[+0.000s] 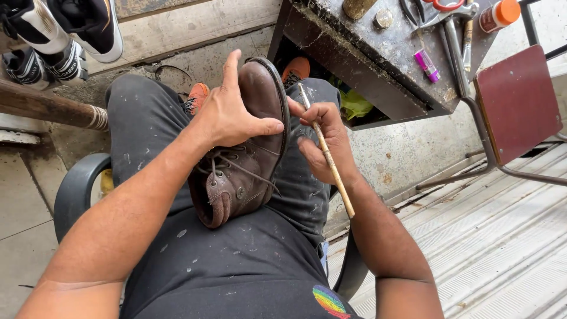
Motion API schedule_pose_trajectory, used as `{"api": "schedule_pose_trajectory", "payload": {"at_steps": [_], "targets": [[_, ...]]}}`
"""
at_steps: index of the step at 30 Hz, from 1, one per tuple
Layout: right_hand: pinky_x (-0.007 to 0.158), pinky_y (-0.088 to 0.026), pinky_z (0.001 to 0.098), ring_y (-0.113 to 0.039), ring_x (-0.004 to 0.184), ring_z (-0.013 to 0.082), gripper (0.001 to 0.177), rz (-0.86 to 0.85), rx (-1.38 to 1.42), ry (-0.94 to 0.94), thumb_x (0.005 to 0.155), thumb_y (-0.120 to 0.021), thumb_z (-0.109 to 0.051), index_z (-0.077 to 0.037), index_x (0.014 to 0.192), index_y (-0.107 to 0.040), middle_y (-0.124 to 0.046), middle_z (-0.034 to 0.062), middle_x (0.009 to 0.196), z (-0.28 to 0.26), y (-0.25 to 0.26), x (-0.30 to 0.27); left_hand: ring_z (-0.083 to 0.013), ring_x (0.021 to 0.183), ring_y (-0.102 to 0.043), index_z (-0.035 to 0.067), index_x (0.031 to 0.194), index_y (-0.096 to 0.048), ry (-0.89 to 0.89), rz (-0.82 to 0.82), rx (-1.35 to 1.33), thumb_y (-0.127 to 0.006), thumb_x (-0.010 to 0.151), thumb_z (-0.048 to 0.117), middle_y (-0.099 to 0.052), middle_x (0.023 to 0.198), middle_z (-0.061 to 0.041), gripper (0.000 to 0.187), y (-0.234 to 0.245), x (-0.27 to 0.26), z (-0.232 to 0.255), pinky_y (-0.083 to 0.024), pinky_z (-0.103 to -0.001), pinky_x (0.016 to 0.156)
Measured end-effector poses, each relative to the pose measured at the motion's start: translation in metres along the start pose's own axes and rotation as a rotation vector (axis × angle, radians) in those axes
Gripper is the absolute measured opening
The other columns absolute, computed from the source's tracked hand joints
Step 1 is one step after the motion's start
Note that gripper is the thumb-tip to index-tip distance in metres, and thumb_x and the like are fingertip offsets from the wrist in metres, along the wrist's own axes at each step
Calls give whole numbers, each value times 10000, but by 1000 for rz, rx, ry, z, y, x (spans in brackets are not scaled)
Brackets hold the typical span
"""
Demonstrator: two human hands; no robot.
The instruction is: The person applies glue to the sole and upper of a brown leather shoe using a brush, then presses the sole to the upper to bond them. The person repeats the process on a second shoe.
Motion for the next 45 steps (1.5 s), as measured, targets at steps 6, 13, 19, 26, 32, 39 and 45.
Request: {"api": "schedule_pose_trajectory", "payload": {"at_steps": [6,13,19,26,32,39,45], "targets": [[995,-460,327,-600,1357,194,484,15,-23,-79,691,-431,75,-187,1096,-399,-629,105,1441,23,1,9,-486,1309,-496,154,1586,-128,60,37,-9,-902,612,572,-548,1393,-302,1312,-10,10,-13,-402,-483,1065],[1006,-442,367,-624,1311,213,489,-44,17,-95,697,-430,91,-188,1095,-374,-603,122,1469,40,-3,12,-486,1265,-539,143,1570,-162,81,51,30,-883,629,607,-597,1364,-252,1273,-13,16,-17,-433,-524,1026],[963,-511,353,-614,1324,257,459,-3,34,-74,775,-455,148,-162,1106,-383,-586,184,1471,32,-4,9,-500,1194,-569,206,1521,-204,28,-2,30,-796,687,549,-637,1284,-245,1079,-2,1,0,-450,-526,965],[984,-584,359,-702,1130,250,376,150,201,55,920,-736,-47,-130,1138,-441,-683,159,1277,10,0,2,-324,974,-661,166,1170,-409,-101,92,-130,-670,686,690,-665,1055,-115,760,11,7,8,-491,-478,797],[871,-577,343,-670,927,245,422,181,415,69,929,-713,50,-156,1129,-404,-665,245,1206,9,-3,10,-365,1017,-645,167,1161,-462,-134,173,-128,-762,677,607,-694,1017,-94,720,6,18,3,-467,-466,828],[729,-641,312,-742,850,238,458,341,232,57,881,-705,137,-135,1105,-413,-699,215,1206,13,27,15,-397,1117,-612,192,1214,-500,-99,200,-136,-800,677,588,-706,1121,-129,732,6,19,-7,-464,-478,889],[716,-609,258,-747,871,219,428,357,247,-19,905,-700,97,-156,1116,-428,-721,203,1171,33,44,11,-416,1109,-618,202,1228,-502,-48,194,-100,-790,671,621,-701,1120,-181,754,4,17,-7,-465,-482,899]]}}
Point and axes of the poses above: each hand's wrist, its own x-axis towards the middle knuckle, its own y-axis out of the back of the hand, z = x × y, the point moved 9 cm from there along x, towards the middle knuckle
